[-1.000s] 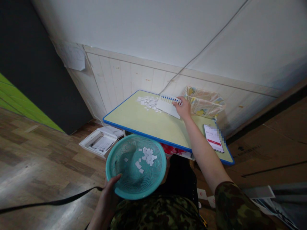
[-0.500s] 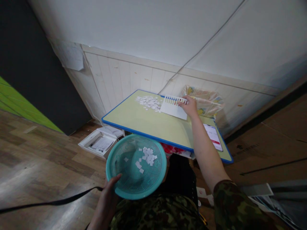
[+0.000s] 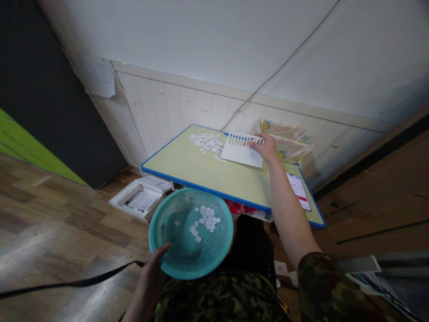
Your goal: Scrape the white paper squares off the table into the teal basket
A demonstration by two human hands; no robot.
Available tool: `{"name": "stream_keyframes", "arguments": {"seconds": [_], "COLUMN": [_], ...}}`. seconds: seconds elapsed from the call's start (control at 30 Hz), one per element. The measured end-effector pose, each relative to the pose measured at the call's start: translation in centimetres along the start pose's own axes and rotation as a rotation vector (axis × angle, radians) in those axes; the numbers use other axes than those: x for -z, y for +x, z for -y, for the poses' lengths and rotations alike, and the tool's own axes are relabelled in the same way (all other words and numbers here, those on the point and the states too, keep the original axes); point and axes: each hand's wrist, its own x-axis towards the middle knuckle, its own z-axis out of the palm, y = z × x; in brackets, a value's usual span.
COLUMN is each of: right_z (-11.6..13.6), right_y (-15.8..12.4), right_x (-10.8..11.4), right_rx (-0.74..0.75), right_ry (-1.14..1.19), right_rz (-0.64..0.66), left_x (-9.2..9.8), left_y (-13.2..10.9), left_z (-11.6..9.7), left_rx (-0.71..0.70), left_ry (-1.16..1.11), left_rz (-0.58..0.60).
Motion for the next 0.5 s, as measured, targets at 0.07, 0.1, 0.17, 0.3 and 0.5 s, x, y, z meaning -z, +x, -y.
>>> {"name": "stream_keyframes", "arguments": {"seconds": [0.07,0.1,0.17,0.3,0.5], "right_z": [0.4,0.6,1.0,0.8,0.6], "right_y": [-0.1,-0.2,-0.3,-0.4,-0.3], "right_x": [-0.3,-0.5,-0.8,-0.9,-1.2], "right_rx": [0.023,0.029,0.023,-0.006,-0.022], "right_ry": [-0.012,-0.023,-0.037,0.015,0.037], "right_rz": [-0.002,0.009,0.046,0.114,0.099], "left_x": [0.2,0.3,0.5,0.5,0.2], "left_y": [0.1,0.1,0.3,0.4,0.0], "left_z": [0.1,0.1,0.2,0.2,0.0], "left_rx": [0.004,0.008,0.02,-0.007,0.012], "left_ry": [0.007,0.01,0.011,0.001,0.032], "left_rz": [0.0,0.001,0.01,0.017,0.0]}}
